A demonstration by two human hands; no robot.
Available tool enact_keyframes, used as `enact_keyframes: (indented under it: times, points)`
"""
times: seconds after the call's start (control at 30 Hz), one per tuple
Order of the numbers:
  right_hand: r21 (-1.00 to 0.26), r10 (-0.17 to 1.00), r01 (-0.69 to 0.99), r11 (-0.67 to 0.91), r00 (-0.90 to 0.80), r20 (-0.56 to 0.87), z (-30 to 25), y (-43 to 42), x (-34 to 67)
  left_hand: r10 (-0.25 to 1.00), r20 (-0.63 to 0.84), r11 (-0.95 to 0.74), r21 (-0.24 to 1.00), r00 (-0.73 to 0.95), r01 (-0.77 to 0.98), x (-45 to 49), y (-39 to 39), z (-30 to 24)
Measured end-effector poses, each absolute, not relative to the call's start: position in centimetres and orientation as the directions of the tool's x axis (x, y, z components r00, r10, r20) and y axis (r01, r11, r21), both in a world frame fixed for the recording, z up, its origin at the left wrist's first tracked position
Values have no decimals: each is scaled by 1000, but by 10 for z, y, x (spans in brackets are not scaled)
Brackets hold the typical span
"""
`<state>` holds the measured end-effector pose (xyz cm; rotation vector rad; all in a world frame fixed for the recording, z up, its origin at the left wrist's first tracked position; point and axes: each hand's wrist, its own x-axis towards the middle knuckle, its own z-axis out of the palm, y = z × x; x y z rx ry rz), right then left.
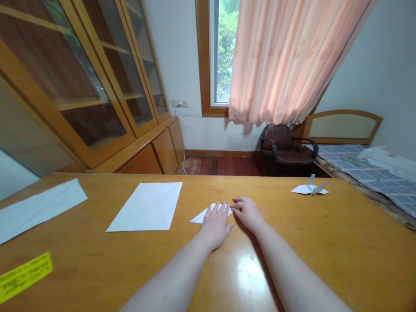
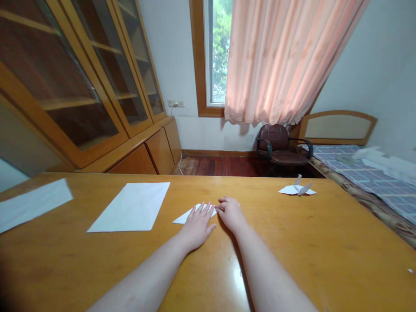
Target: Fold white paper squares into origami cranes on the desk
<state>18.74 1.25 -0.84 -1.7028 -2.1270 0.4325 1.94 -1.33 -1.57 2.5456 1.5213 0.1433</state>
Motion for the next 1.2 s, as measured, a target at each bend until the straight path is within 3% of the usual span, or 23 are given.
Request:
enact_keyframes:
  times: [0.17, 0.4, 0.7, 0.93, 1.0, 1.13, 1.2]
  points:
    - [-368, 954, 892, 264, -297, -33, -4, 3, 176, 926, -6, -371, 182, 378, 911, 19, -14, -13]
    - [-326, 989, 941, 93, -125, -79, 1, -1, 172, 935, -25, -343, 193, 354, 919, 19, -13, -12]
    - [-323, 998, 945, -58, 50, -31, 3, 2, 176, 933, -29, -347, 188, 359, 919, 20, -12, -13]
    - [-342, 988, 939, -31, 82, 134, -1, 6, 181, 928, -4, -367, 181, 373, 913, 17, -11, -20]
    - [-408, 990, 911, 60, -1, 144, -2, 7, 181, 925, 2, -374, 180, 380, 910, 17, -10, -20]
    - [-542, 912, 751, 377, -403, 75, -1, 3, 175, 917, 0, -391, 177, 398, 903, 17, -10, -18]
    - [-563, 887, 721, 403, -460, 45, 0, 1, 171, 918, 1, -391, 171, 397, 904, 17, -10, -16]
